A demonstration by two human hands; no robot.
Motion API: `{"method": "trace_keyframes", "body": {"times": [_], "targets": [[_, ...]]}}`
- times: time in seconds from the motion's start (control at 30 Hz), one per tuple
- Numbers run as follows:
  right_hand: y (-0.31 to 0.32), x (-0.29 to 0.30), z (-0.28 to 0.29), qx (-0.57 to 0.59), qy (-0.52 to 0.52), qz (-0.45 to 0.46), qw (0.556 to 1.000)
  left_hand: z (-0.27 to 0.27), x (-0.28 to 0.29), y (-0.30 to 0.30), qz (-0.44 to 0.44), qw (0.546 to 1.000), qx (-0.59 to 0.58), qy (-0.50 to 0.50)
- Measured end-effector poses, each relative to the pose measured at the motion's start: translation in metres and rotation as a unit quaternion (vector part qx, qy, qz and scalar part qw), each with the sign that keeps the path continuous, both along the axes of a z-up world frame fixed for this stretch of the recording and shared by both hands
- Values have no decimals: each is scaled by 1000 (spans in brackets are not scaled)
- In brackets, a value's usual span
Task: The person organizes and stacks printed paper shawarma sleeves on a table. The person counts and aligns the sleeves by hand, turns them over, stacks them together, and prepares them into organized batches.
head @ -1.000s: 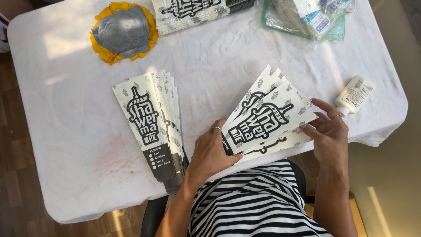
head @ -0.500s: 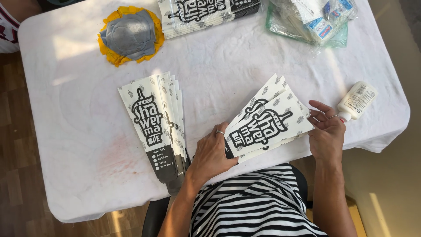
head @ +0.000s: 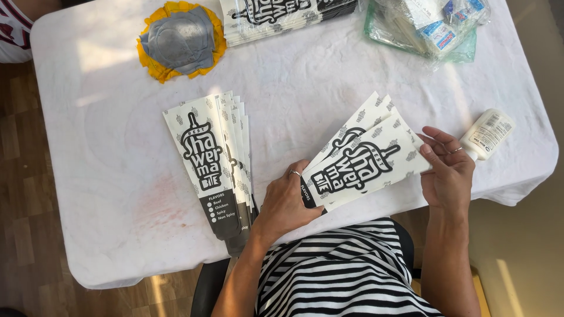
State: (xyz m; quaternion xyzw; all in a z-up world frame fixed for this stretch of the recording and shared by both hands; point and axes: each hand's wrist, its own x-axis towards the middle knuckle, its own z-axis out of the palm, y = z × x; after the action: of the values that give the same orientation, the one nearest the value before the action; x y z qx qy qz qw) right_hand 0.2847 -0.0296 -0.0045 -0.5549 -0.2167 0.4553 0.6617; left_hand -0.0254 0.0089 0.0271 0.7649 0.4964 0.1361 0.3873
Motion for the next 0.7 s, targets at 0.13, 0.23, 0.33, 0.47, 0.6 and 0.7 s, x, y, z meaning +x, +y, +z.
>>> {"method": "trace_keyframes", "body": {"times": [0.13, 0.23, 0.33, 0.47, 0.6, 0.7], "targets": [[3, 3, 0, -23, 71, -4, 997, 27, -1, 7, 52, 991, -108, -53], [2, -3, -9, 0, 148, 88, 985, 29, -2, 11, 91, 977, -183, -59], [1, -25, -9, 28, 112, 13, 993, 20, -4, 11, 111, 975, -160, -110], [-2, -36, 12, 19, 83, 77, 993, 19, -6, 14, 128, 965, -177, -144], [-5, -43, 17, -23, 67, 176, 982, 10, -6, 12, 144, 953, -200, -179], [6, -47, 16, 23, 83, 133, 987, 23, 0, 7, 132, 964, -199, -118]]}}
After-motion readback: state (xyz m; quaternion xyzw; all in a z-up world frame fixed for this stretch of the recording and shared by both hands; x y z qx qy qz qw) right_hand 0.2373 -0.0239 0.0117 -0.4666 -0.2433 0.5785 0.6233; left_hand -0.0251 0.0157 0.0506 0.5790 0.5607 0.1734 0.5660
